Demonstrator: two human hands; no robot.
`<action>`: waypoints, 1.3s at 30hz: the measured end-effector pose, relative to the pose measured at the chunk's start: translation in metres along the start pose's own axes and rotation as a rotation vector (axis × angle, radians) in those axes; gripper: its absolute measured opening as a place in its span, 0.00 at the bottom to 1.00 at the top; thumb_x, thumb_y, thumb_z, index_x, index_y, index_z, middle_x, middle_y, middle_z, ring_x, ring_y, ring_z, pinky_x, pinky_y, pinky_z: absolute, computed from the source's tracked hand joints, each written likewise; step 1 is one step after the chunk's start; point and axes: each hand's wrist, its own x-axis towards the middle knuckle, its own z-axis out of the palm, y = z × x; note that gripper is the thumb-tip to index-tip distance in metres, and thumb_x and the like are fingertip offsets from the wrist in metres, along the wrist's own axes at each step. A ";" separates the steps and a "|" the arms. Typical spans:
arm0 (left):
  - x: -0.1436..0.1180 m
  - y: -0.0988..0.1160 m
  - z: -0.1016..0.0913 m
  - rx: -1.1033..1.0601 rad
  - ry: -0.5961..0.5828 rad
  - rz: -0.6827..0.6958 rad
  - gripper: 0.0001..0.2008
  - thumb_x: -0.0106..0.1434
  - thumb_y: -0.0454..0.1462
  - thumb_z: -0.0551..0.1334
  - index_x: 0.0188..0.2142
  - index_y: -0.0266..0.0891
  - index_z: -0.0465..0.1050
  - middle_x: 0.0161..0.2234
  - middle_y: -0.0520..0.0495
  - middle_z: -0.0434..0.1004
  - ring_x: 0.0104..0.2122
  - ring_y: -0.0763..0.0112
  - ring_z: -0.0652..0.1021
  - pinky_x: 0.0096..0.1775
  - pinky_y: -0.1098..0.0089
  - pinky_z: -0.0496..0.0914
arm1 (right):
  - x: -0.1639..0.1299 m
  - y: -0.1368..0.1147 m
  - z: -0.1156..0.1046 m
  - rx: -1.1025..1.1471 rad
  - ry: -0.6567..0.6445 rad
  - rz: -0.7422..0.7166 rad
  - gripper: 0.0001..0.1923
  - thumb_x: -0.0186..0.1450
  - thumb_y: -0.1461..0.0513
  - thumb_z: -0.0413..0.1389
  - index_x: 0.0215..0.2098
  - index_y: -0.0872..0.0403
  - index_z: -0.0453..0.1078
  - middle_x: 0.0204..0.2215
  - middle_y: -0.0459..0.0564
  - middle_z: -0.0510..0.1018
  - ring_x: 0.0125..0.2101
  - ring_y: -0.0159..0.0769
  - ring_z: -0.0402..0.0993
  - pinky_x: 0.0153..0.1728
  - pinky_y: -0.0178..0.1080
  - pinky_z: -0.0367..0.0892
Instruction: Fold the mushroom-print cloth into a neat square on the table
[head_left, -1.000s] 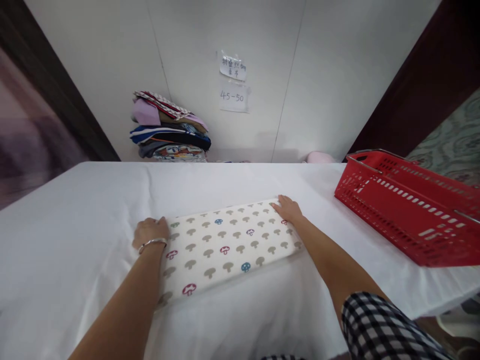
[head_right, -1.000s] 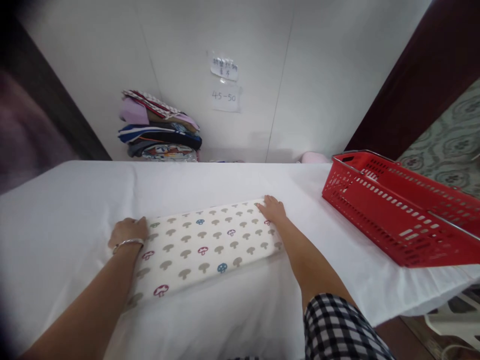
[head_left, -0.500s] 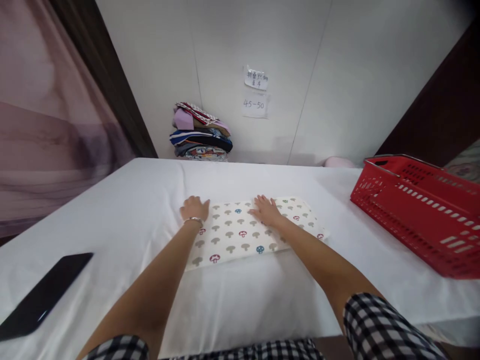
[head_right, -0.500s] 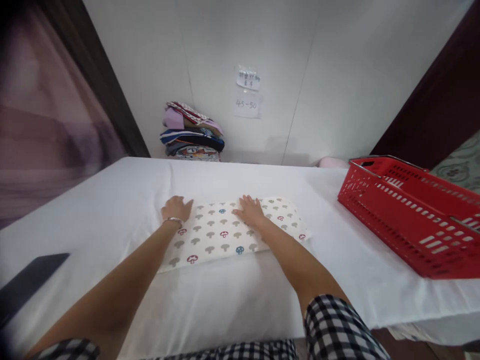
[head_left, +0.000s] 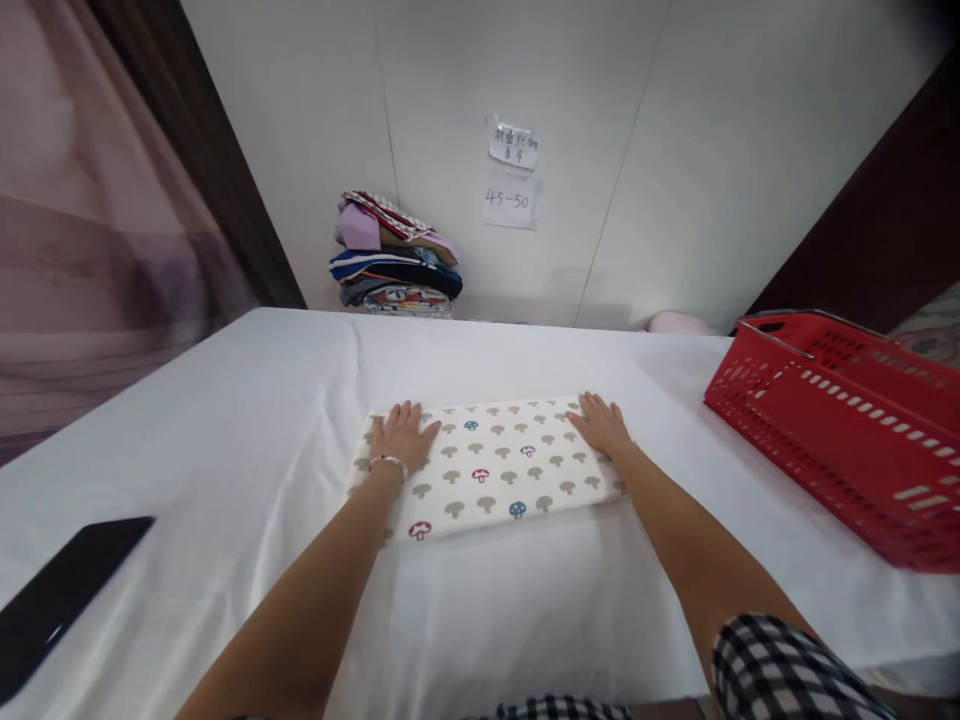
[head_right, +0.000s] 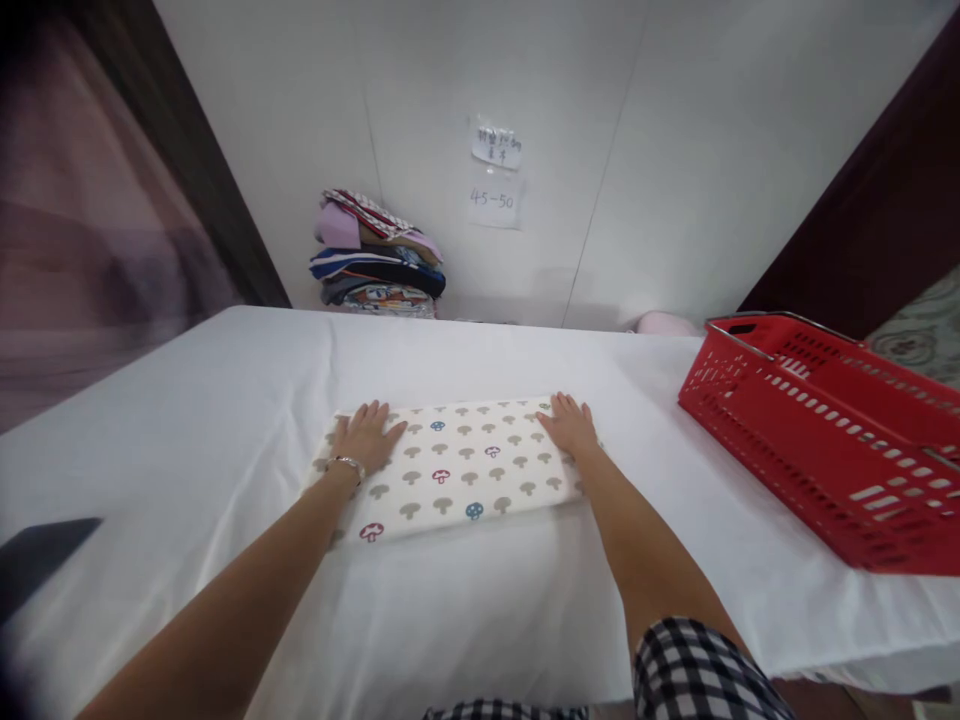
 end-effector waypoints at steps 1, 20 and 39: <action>0.000 0.001 0.000 -0.001 0.002 -0.001 0.35 0.62 0.55 0.40 0.64 0.40 0.48 0.65 0.47 0.42 0.64 0.59 0.45 0.61 0.53 0.41 | 0.000 0.004 0.002 -0.006 0.012 0.008 0.35 0.66 0.45 0.34 0.65 0.55 0.44 0.65 0.50 0.44 0.64 0.39 0.36 0.60 0.49 0.34; -0.046 -0.036 -0.016 -0.052 0.006 -0.107 0.34 0.61 0.53 0.47 0.62 0.40 0.50 0.65 0.42 0.42 0.63 0.55 0.47 0.58 0.51 0.47 | -0.070 -0.030 0.000 -0.015 -0.020 -0.208 0.30 0.67 0.48 0.36 0.63 0.51 0.49 0.65 0.51 0.46 0.64 0.40 0.37 0.60 0.52 0.36; -0.094 -0.055 -0.038 -0.603 -0.045 -0.466 0.21 0.58 0.48 0.56 0.40 0.34 0.72 0.44 0.35 0.75 0.47 0.53 0.73 0.46 0.62 0.66 | -0.108 -0.099 -0.008 0.097 -0.090 -0.287 0.31 0.66 0.49 0.36 0.64 0.51 0.47 0.65 0.48 0.44 0.64 0.40 0.35 0.61 0.51 0.35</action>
